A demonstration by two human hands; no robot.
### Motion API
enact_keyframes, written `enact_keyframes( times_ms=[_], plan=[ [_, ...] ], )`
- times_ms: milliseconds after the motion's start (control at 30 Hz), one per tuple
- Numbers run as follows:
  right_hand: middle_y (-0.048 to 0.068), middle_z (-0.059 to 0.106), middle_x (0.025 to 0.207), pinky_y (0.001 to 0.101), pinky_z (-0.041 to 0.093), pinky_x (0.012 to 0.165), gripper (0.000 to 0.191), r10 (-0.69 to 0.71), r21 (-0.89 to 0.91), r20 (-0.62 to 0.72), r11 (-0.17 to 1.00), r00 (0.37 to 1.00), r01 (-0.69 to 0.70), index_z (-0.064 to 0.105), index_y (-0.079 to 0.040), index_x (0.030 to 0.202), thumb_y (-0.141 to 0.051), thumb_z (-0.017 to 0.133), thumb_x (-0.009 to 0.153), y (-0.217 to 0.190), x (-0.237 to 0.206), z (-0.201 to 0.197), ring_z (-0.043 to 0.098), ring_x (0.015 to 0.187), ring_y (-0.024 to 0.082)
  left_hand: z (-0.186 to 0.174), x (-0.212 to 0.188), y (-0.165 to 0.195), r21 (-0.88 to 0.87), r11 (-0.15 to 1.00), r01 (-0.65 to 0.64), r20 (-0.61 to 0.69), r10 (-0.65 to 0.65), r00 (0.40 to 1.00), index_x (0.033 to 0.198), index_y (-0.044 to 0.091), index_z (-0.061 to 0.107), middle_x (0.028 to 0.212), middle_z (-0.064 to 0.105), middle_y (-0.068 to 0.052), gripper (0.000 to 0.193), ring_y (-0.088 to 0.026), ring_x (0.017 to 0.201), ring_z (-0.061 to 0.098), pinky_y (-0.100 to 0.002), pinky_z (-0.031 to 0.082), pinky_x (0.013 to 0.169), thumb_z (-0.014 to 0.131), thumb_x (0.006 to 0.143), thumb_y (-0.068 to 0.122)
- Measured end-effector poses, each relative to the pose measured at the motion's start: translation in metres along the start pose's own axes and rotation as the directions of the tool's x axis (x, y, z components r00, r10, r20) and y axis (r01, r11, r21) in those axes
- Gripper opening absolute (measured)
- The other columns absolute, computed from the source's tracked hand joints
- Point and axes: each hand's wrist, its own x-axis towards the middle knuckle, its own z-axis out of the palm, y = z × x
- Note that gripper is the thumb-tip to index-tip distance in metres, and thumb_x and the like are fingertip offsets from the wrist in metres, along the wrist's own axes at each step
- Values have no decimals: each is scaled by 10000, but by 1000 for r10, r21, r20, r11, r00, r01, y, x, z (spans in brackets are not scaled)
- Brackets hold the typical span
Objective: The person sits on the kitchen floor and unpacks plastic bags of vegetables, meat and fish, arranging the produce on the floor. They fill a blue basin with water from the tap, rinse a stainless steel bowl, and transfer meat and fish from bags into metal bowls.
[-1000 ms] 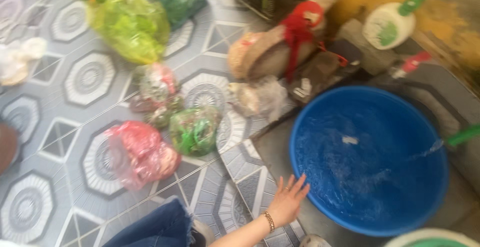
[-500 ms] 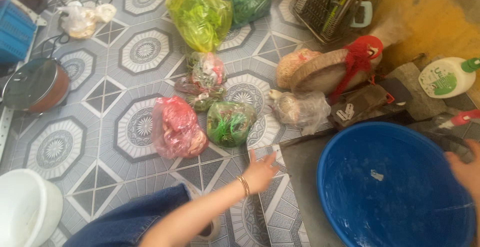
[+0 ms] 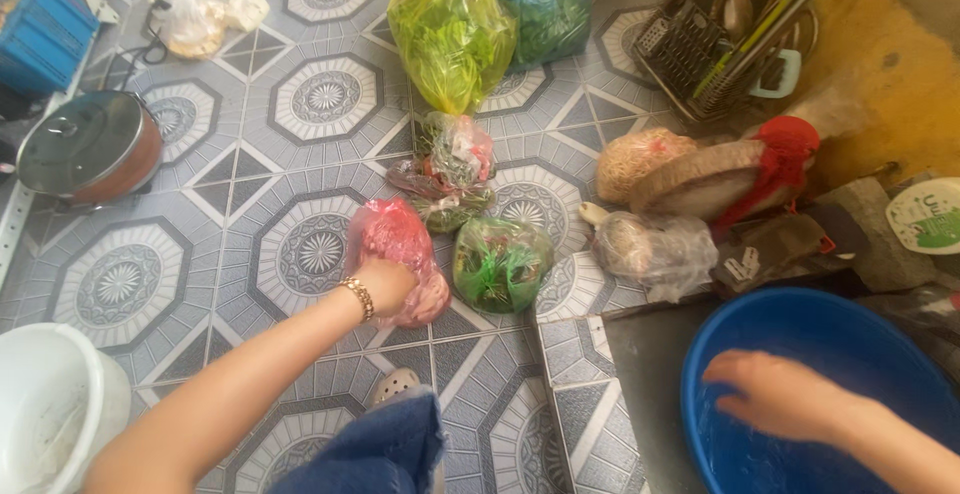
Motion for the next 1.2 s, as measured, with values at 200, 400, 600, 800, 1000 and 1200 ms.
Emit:
enact_keyframes(
  times_ms=[200,400,600,800,1000,1200],
  plan=[
    [79,657,1274,392,475,1050,415,-208,158,206,971,956,178,641,-160,1303,-261,689,903,-109,98,-16,597,1241,284,69,93,12,-353,895,-273,-186,219,958,1318,50,623,1331,649,-165,599,-359,1170,638,-441,502,1006,745,772,263],
    [87,738,1159,357,585,858,382,-65,680,-270,694,961,237,706,-88,1239,-206,715,875,-137,277,28,710,1028,224,120,153,45,-878,440,-188,-232,-50,971,1566,-4,212,1539,422,-202,933,-268,1085,695,-382,506,1008,731,847,286],
    [-4,726,990,289,563,722,347,205,998,-50,-36,977,58,707,-114,1233,-121,673,887,-160,361,87,677,833,109,153,156,35,-903,406,-143,-191,-80,978,1491,26,402,1172,652,-175,753,-261,945,699,-394,559,865,731,863,281],
    [8,591,864,260,390,570,226,313,977,-36,-188,949,99,737,-41,1148,-164,685,966,-119,353,106,464,648,84,201,174,7,-993,15,-119,-119,-237,964,1251,20,691,1012,683,-125,399,-209,905,647,-351,509,795,744,939,261],
    [68,726,1026,279,475,688,251,385,983,-64,-135,921,124,721,-51,1153,-166,671,936,-102,344,114,581,754,101,216,154,-3,-938,-147,-315,-294,-146,945,1420,67,569,1321,683,-74,507,-133,1083,673,-300,551,930,726,955,196],
    [155,688,1208,314,495,846,303,152,733,-497,601,854,320,749,-92,1182,-117,720,881,-185,367,70,707,872,179,161,79,-1,-934,47,-355,-356,-223,908,1390,81,601,1347,624,-114,500,-157,963,707,-315,581,818,715,933,251]
  ],
)
